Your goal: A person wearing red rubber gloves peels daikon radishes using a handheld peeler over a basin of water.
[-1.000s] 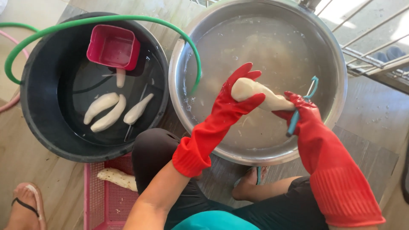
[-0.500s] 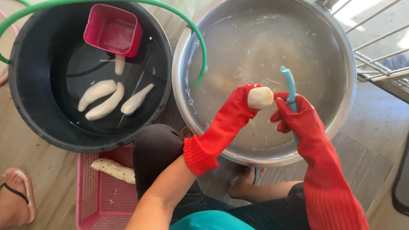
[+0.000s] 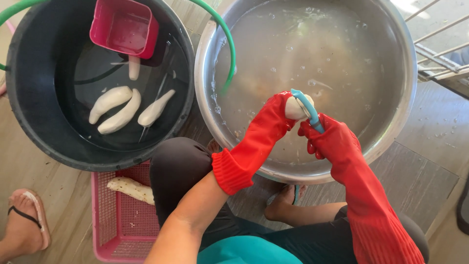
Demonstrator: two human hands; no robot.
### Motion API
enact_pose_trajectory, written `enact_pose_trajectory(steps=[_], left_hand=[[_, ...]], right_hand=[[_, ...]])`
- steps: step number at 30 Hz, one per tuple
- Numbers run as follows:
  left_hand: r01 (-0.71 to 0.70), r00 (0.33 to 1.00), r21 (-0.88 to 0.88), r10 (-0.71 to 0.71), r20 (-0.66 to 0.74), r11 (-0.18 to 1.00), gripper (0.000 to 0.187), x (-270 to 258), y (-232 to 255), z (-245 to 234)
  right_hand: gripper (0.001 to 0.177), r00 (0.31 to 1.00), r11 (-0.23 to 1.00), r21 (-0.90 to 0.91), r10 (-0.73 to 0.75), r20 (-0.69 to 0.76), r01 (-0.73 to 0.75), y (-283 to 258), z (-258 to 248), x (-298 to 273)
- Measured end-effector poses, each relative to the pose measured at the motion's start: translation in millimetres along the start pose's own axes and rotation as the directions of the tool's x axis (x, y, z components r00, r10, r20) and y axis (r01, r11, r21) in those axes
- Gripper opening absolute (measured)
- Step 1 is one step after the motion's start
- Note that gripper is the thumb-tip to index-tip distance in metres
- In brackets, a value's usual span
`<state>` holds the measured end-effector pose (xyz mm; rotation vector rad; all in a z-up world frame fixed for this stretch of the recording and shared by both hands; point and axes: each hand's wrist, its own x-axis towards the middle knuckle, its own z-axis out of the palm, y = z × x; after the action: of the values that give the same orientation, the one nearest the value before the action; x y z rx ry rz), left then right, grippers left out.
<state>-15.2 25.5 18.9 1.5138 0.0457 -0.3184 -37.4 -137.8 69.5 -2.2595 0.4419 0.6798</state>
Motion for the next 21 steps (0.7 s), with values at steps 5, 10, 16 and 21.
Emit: enact_pose_trajectory(steps=[5, 10, 16, 21], left_hand=[[0.018, 1.000, 0.025, -0.018, -0.001, 1.000, 0.031, 15.8, -94.9, -35.5], [0.031, 0.999, 0.053, -0.032, 0.025, 0.998, 0.030, 9.8, -144.5, -66.4], [0.048, 0.999, 0.065, -0.048, 0.006, 0.997, 0.029, -0.6, -156.5, -71.8], [0.060, 0.998, 0.096, -0.060, -0.001, 0.994, 0.028, -2.6, -155.3, -77.2]], right_hand=[[0.034, 0.999, 0.999, -0.027, 0.038, 0.011, -0.038, 8.1, 6.7, 12.9], [0.030, 0.994, 0.995, -0.052, 0.082, -0.077, -0.086, 40.1, -8.8, 35.4], [0.023, 0.996, 0.999, 0.000, 0.038, -0.082, -0.038, 16.4, -15.7, 4.9], [0.030, 1.000, 1.000, 0.001, -0.006, -0.011, 0.006, -1.0, -13.3, -7.7]])
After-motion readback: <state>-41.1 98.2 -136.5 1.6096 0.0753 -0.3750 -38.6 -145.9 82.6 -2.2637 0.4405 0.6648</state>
